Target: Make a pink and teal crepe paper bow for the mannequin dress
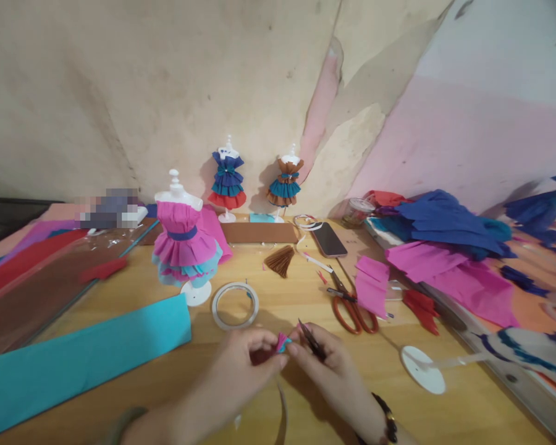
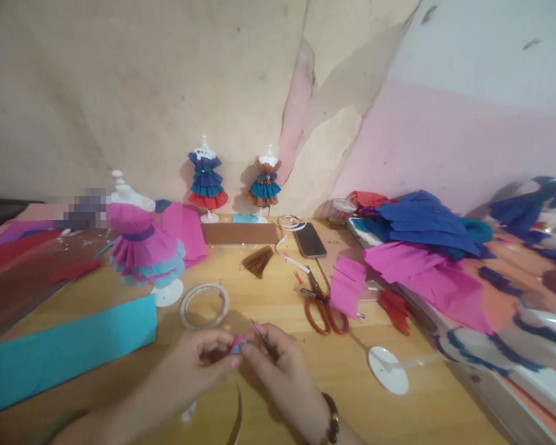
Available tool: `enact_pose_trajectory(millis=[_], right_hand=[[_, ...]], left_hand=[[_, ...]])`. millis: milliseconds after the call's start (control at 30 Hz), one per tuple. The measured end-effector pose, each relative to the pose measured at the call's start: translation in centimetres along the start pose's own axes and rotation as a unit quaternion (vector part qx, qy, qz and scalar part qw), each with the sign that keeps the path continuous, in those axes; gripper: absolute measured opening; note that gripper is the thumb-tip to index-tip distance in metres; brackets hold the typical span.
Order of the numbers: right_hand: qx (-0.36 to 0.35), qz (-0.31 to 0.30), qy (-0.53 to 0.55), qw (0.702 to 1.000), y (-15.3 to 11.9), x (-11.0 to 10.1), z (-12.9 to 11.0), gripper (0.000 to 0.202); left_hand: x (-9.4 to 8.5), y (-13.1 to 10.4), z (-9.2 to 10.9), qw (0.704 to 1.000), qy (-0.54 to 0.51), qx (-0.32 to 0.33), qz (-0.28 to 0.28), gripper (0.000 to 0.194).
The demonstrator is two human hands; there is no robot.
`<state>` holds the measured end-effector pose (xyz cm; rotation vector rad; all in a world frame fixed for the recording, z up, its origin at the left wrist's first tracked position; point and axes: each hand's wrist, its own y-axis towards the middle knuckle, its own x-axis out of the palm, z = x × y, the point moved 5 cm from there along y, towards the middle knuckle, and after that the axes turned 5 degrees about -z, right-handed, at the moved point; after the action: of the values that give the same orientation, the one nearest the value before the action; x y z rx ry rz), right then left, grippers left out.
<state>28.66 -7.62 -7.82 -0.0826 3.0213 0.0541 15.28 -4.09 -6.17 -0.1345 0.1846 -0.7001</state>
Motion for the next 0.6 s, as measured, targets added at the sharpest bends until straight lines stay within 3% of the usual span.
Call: enact_pose_trajectory(millis=[267, 433, 600], right_hand=[[-0.005, 0.054, 0.008, 0.999, 0.3, -1.1, 0.2, 0.035], [-0.025, 0.013, -0.029, 0.999, 0.0, -0.8, 0.0, 0.030], [-0.080, -0.006, -0.149, 0.985, -0.7, -0.5, -0.8, 0.026]], left_hand=[[-0.7, -0.1, -0.5, 0.995, 0.084, -0.006, 0.052, 0.019], [-1.2, -0.4, 0.3, 0.992, 0.102, 0.008, 0.078, 0.019], [-1.3, -0.4, 0.1, 0.996, 0.045, 0.003, 0.081, 0.017]])
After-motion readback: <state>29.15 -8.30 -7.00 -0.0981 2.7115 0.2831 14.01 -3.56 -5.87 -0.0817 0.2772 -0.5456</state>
